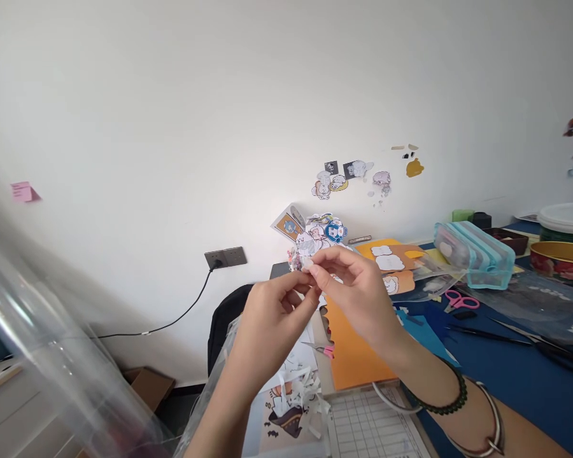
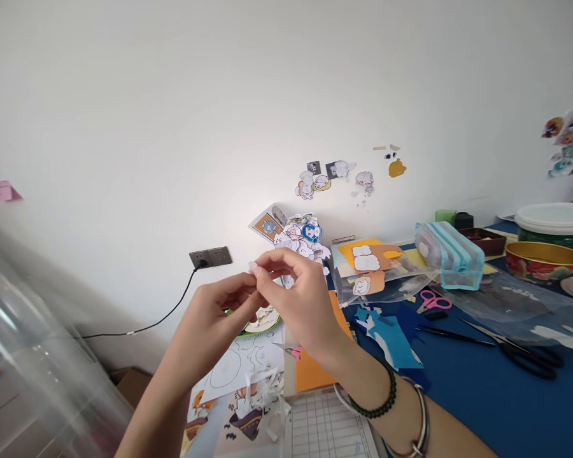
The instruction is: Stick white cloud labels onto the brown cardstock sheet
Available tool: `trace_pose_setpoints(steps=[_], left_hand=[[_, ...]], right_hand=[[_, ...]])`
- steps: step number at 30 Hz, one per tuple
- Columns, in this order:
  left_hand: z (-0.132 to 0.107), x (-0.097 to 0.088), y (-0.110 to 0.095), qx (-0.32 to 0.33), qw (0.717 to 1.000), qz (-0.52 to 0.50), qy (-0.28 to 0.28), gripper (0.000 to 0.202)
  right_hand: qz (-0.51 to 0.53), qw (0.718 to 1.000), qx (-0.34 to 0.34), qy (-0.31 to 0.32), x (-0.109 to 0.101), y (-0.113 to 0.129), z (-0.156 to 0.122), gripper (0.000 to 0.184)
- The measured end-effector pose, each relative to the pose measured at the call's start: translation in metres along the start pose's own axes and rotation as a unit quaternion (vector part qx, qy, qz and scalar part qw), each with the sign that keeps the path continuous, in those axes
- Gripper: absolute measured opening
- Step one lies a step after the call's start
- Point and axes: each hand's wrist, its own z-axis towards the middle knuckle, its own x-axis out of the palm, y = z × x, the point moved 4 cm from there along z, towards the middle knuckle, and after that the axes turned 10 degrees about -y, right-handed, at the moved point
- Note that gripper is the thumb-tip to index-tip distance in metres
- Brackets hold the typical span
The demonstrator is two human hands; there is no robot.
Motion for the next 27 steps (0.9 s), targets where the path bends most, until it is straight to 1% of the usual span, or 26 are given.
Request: trace_pose_setpoints(steps=[1,2,4,6,8,10,13,19,21,25,27], left_hand=[[-0.001,-0.002,0.000,-0.002,1.000,0.013,0.006,0.024],[-0.001,-0.006,0.001,-0.006,1.000,0.022,0.000,0.024],[-0.001,-0.015,0.002,-0.016,0.999,0.023,-0.034,0.022],[-0.001,-0.022,0.003,-0.019,0.997,-0.003,-0.070,0.020],[0.000,-0.025,0.003,-0.020,0.995,-0.038,-0.087,0.020],[0.000,-0.024,0.003,-0.022,0.994,-0.068,-0.085,0.020],[0.000,-0.021,0.003,-0.030,0.993,-0.099,-0.065,0.020],[0.000,-0.018,0.003,-0.042,0.988,-0.140,-0.043,0.018],[0.000,-0.018,0.004,-0.051,0.986,-0.154,-0.036,0.017],[0.000,-0.017,0.005,-0.055,0.983,-0.170,-0.034,0.017],[-0.001,-0.017,0.004,-0.053,0.983,-0.171,-0.034,0.018]], right_hand=[[-0.002,1.000,-0.006,0.002,0.000,0.000,0.000,0.003],[-0.004,1.000,-0.012,0.004,-0.001,0.001,0.001,0.003],[-0.011,1.000,-0.024,0.015,-0.002,0.002,0.003,0.004],[-0.021,0.999,-0.030,0.039,-0.002,0.003,0.004,0.007],[-0.031,0.997,-0.032,0.062,-0.002,0.005,0.005,0.011],[-0.047,0.995,-0.038,0.075,-0.002,0.007,0.004,0.014],[-0.068,0.993,-0.051,0.077,-0.002,0.009,0.003,0.016],[-0.072,0.992,-0.087,0.057,-0.001,0.012,0.000,0.008],[-0.085,0.989,-0.110,0.048,-0.001,0.013,-0.001,0.009],[-0.125,0.975,-0.181,0.019,-0.001,0.018,-0.003,0.012],[-0.134,0.971,-0.198,0.014,0.000,0.020,-0.005,0.013]])
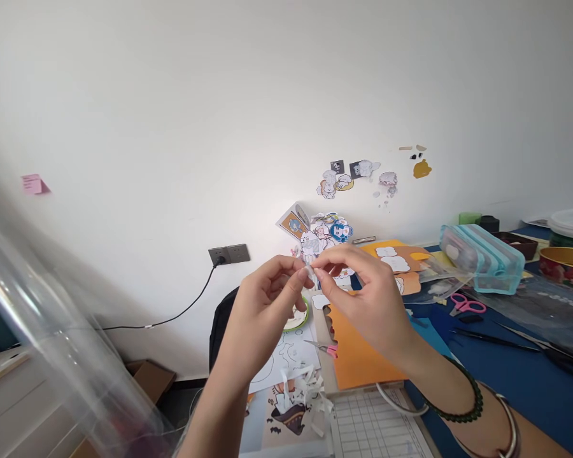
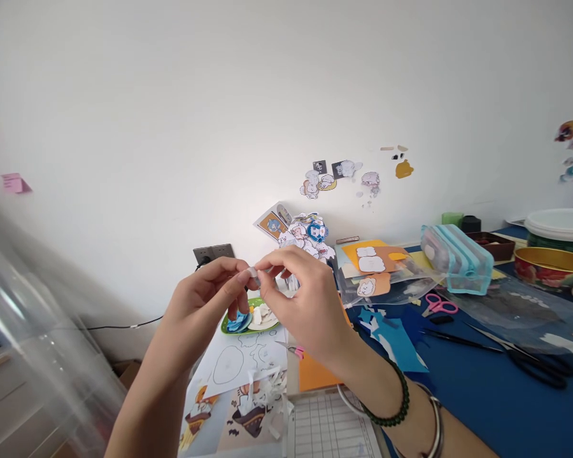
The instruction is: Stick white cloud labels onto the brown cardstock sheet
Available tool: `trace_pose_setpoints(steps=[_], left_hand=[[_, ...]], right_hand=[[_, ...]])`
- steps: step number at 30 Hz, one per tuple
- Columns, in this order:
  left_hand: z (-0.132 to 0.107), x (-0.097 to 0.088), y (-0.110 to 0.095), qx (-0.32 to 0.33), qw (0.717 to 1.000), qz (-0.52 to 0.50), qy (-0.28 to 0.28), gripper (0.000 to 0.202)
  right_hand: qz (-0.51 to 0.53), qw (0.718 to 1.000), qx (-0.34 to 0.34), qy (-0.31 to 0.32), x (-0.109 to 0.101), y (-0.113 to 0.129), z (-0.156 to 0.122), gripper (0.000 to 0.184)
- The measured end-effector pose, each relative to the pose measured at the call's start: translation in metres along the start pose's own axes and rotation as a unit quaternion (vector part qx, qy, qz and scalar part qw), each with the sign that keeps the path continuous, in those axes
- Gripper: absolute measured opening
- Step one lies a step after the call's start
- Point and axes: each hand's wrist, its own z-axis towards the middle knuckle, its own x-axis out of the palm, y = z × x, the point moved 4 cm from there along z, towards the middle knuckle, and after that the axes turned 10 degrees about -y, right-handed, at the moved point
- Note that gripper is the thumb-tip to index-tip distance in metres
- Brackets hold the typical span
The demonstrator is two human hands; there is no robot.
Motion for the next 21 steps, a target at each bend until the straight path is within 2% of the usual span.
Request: trace_pose_setpoints(steps=[14,21], left_hand=[[-0.0027,0.0047,-0.0026,0.075,0.988,0.132,-0.038,0.014],[-0.0022,0.0048,-0.0034,0.090,0.981,0.164,-0.050,0.012]], right_hand=[[0.022,0.997,0.053,0.050,-0.0034,-0.0056,0.0045,0.012],[0.003,0.999,0.029,0.038,-0.0034,-0.0049,0.0059,0.014]])
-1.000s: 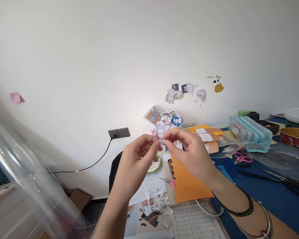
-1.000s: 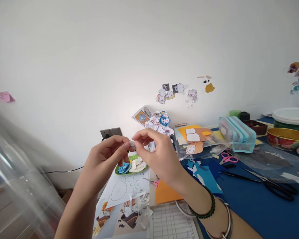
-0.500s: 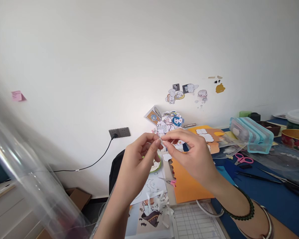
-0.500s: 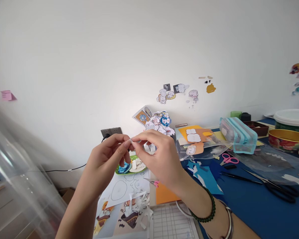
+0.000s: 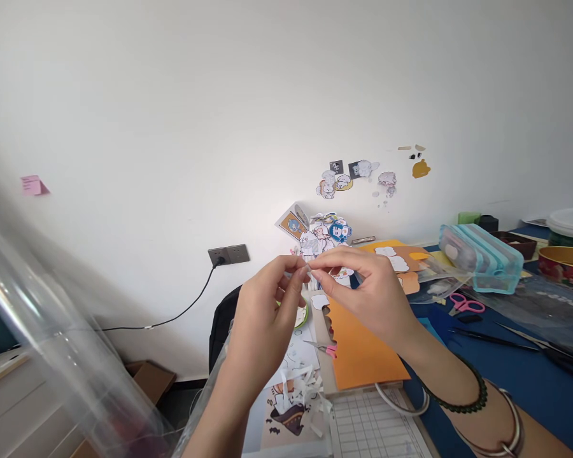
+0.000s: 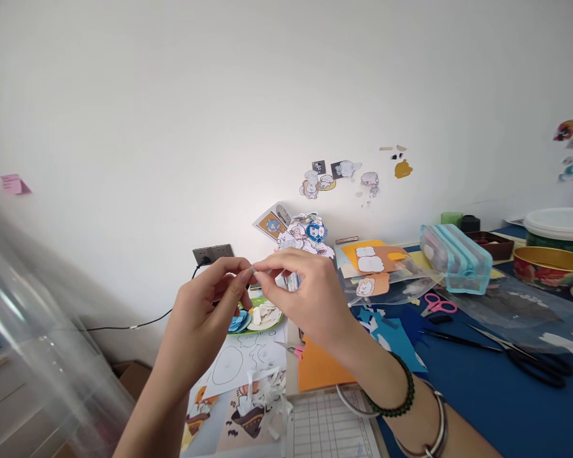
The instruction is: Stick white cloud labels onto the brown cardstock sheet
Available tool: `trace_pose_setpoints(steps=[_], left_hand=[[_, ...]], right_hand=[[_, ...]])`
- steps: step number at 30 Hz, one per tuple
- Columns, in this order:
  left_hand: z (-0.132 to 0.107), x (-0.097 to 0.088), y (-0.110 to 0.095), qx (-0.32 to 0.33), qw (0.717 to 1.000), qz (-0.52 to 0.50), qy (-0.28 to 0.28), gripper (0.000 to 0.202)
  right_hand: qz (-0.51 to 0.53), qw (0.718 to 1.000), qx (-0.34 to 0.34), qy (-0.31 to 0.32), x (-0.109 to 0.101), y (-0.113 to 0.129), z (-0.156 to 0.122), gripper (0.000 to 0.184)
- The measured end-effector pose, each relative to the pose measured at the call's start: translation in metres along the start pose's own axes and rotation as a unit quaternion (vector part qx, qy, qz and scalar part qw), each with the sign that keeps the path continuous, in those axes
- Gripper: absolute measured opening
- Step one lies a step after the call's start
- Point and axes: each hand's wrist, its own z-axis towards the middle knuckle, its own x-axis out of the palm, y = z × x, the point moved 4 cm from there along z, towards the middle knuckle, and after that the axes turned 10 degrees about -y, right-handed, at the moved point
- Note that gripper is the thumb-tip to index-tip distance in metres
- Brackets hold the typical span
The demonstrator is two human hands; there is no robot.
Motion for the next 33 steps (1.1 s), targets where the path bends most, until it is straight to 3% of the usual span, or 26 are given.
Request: trace_pose_setpoints(steps=[5,8,10,11,13,15,17,19,21,25,30,33], left_hand=[[0.000,0.003,0.000,0.010,0.999,0.038,0.005,0.013],[0.000,0.004,0.001,0.020,0.996,0.082,0.013,0.014],[0.002,0.002,0.003,0.018,0.993,0.116,0.013,0.014],[0.003,0.001,0.005,0.011,0.992,0.127,0.011,0.014],[0.005,-0.003,0.008,-0.008,0.991,0.133,0.006,0.015],[0.006,-0.006,0.011,-0.027,0.992,0.123,0.001,0.016],[0.006,-0.008,0.012,-0.038,0.993,0.116,0.000,0.017],[0.005,-0.009,0.012,-0.040,0.992,0.116,0.002,0.016],[0.003,-0.009,0.009,-0.039,0.992,0.122,0.009,0.015],[0.002,-0.010,0.005,-0.052,0.991,0.121,0.027,0.016],[0.004,-0.012,0.003,-0.046,0.992,0.115,0.024,0.015],[0.004,-0.013,0.003,-0.038,0.993,0.113,0.018,0.016]], right_hand=[[-0.076,0.992,-0.102,-0.021,0.002,0.002,-0.001,0.015],[-0.189,0.956,-0.221,-0.044,-0.001,0.004,-0.001,0.016],[-0.250,0.931,-0.259,-0.054,-0.006,0.003,0.002,0.018],[-0.263,0.931,-0.246,-0.050,-0.009,0.000,0.005,0.018],[-0.264,0.951,-0.159,-0.018,-0.014,-0.011,0.011,0.017],[-0.257,0.962,-0.046,0.077,-0.009,-0.024,0.011,0.018],[-0.242,0.947,0.024,0.209,0.007,-0.035,-0.001,0.021],[-0.210,0.924,0.030,0.318,0.028,-0.040,-0.019,0.024],[-0.173,0.909,0.017,0.378,0.047,-0.041,-0.036,0.026],[-0.150,0.908,0.021,0.391,0.063,-0.045,-0.046,0.026],[-0.140,0.925,0.046,0.351,0.055,-0.050,-0.037,0.016],[-0.122,0.926,0.049,0.353,0.054,-0.049,-0.037,0.019]])
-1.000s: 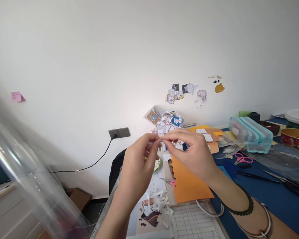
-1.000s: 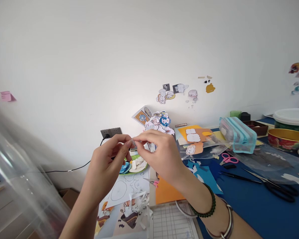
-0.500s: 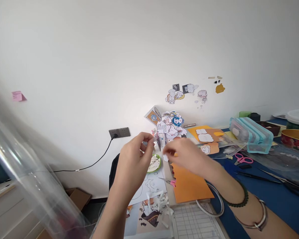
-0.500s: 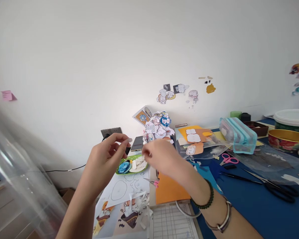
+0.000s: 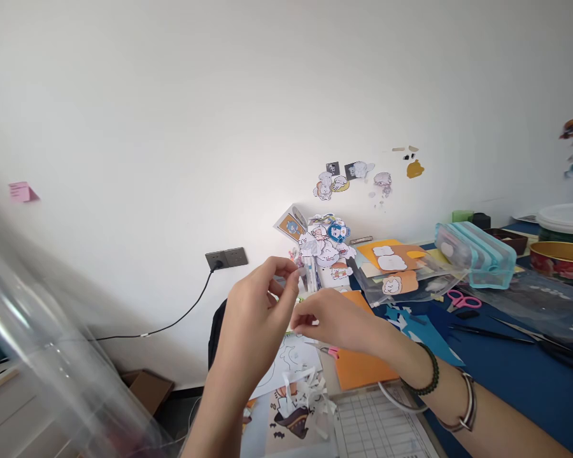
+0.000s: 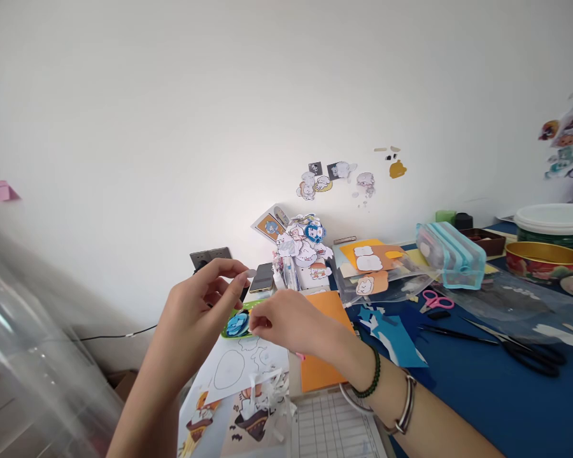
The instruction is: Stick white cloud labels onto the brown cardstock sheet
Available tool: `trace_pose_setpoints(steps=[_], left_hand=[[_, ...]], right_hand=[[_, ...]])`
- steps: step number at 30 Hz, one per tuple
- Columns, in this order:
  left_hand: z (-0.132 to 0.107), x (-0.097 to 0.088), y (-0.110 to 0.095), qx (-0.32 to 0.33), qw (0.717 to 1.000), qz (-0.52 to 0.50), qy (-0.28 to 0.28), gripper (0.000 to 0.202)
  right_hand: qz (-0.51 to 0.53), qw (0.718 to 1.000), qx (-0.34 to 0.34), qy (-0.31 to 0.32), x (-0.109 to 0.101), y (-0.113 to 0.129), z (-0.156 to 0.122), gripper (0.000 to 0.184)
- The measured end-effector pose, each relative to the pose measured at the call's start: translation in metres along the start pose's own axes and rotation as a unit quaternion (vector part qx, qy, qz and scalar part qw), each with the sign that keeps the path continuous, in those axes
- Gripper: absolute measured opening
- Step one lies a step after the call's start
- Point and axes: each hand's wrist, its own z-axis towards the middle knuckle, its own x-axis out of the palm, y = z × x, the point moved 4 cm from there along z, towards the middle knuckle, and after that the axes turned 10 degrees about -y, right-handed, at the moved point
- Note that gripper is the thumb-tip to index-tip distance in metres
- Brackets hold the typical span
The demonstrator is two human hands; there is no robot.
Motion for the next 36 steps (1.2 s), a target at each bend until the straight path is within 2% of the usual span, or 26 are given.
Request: trace_pose_setpoints(steps=[6,9,12,15,18,20,25,29,31,33,36], left_hand=[[-0.001,-0.001,0.000,0.020,1.000,0.001,-0.010,0.016],[0.000,0.000,-0.001,0.019,1.000,0.000,-0.002,0.016],[0.001,0.001,-0.003,0.037,0.999,0.022,-0.015,0.017],[0.002,0.002,-0.003,0.084,0.992,0.073,-0.065,0.018],[0.002,0.004,-0.003,0.151,0.973,0.126,-0.123,0.020],[0.002,0.007,-0.004,0.204,0.954,0.151,-0.158,0.021],[-0.002,0.011,-0.010,0.332,0.904,0.171,-0.209,0.018],[-0.005,0.013,-0.013,0.398,0.875,0.165,-0.220,0.016],[-0.005,0.013,-0.013,0.410,0.876,0.144,-0.208,0.013],[-0.004,0.008,-0.012,0.400,0.892,0.087,-0.194,0.011],[-0.002,-0.005,-0.010,0.329,0.919,-0.012,-0.216,0.009]], right_hand=[[0.035,0.999,-0.009,0.001,0.005,0.006,0.000,0.030],[0.054,0.998,0.011,-0.025,0.001,0.004,0.001,0.021],[0.072,0.995,0.038,-0.058,-0.013,-0.001,0.002,0.017],[0.185,0.974,0.096,-0.085,-0.036,-0.004,0.001,0.021],[0.354,0.922,0.135,-0.082,-0.058,-0.001,-0.003,0.037],[0.409,0.898,0.147,-0.072,-0.066,0.003,-0.005,0.045],[0.451,0.874,0.174,-0.043,-0.067,0.009,-0.008,0.041],[0.452,0.874,0.166,-0.062,-0.067,0.010,-0.009,0.030],[0.432,0.885,0.148,-0.094,-0.071,0.012,-0.010,0.027],[0.413,0.894,0.118,-0.131,-0.078,0.014,-0.011,0.027],[0.416,0.886,0.085,-0.184,-0.088,0.016,-0.013,0.025]])
